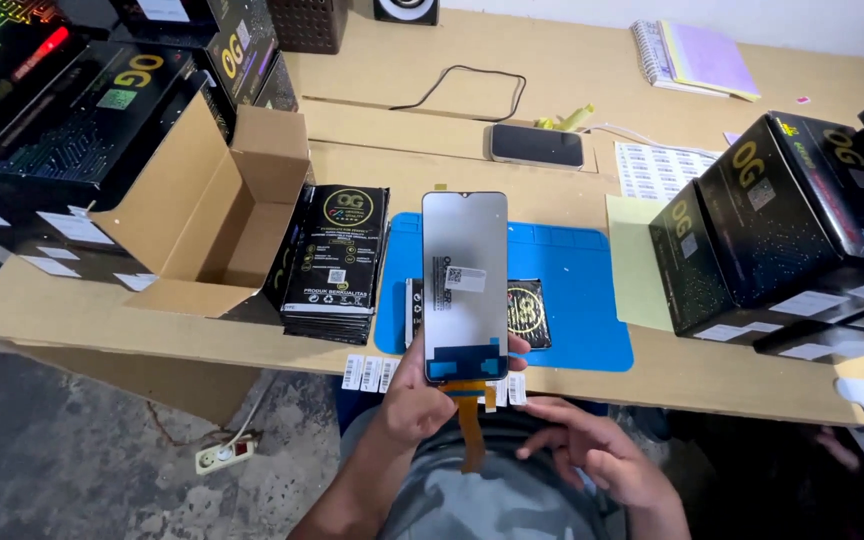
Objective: Applying protective stickers to phone screens and placing them into retail boxes.
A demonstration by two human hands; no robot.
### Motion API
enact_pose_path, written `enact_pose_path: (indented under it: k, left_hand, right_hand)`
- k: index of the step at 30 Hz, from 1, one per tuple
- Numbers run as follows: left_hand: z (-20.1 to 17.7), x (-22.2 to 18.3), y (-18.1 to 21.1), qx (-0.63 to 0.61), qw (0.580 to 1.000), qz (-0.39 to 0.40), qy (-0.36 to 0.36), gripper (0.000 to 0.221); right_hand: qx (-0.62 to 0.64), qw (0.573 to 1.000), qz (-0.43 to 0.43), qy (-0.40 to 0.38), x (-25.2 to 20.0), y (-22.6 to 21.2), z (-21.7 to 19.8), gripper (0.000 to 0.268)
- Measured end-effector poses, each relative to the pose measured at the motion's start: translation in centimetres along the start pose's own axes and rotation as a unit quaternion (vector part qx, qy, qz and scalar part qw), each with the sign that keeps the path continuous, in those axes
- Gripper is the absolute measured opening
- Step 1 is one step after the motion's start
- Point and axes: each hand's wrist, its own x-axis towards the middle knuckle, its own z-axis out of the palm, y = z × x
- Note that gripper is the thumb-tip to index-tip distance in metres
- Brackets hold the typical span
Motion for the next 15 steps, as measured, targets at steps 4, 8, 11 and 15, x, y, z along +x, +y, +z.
enact_pose_path:
  k: [4,8,11,15]
  left_hand:
    - [-0.3,-0.2,-0.6,-0.054,0.999,-0.002,0.007,0.085]
    - [-0.9,-0.2,-0.9,-0.046,0.999,0.004,-0.017,0.086]
    - [-1.5,-0.4,-1.5,-0.071,0.997,0.007,-0.023,0.084]
    - [-1.1,-0.1,-1.4,-0.091,0.995,-0.018,0.033,0.075]
  right_hand:
    - [0.009,1.0,0.015,-0.004,0.2,0.2,0.1,0.088]
    - [0.042,0.999,0.03,-0.006,0.2,0.5,-0.2,0.084]
    - [0.035,0.998,0.055,-0.005,0.3,0.0,-0.2,0.083]
    - [0.046,0.997,0.056,0.002,0.1,0.3,-0.6,0.082]
